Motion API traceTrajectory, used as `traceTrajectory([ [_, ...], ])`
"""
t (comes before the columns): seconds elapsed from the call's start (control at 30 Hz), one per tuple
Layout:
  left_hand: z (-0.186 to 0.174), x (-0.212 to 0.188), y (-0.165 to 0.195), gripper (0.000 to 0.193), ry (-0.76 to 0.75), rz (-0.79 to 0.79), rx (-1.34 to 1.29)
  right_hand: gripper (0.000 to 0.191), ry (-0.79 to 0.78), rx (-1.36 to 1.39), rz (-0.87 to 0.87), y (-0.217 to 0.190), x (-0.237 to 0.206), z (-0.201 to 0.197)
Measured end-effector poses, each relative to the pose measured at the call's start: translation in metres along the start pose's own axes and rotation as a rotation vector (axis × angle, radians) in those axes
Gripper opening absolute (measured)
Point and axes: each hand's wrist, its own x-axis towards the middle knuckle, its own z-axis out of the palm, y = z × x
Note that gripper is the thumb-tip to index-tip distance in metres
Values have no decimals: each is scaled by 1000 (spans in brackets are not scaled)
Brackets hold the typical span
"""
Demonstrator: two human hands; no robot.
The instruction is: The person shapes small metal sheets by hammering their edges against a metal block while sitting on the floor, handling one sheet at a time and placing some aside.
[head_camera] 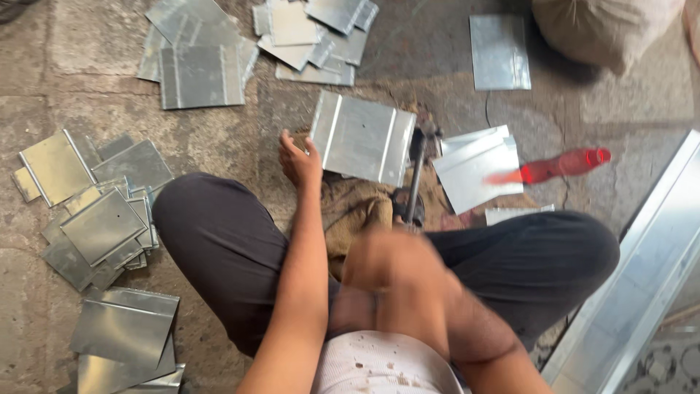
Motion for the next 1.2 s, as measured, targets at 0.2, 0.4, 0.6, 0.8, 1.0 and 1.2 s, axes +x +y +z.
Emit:
traceTrajectory([
  [0.2, 14, -9, -12, 50, -217, 37, -35, 11, -161, 29, -830, -34, -44, -24],
  [0.4, 11, -2, -12, 34, -232, -81, -207, 14, -95, 241, -731, 16, -11, 5],
  [0.6, -14, -8, 7, 33, -215, -339, -279, 52, 585, 4, 290, 187, 68, 14],
  [0.8, -40, -14, 28, 55, -331, -372, -252, 107, 310, -448, 621, 268, 46, 43],
  [1.0, -33, -11, 12, 69, -245, -46, -334, 60, 487, -534, 448, 281, 52, 52],
  [1.2, -78, 31, 32, 32, -584, -224, -154, 39, 836, -229, 97, 275, 55, 32],
])
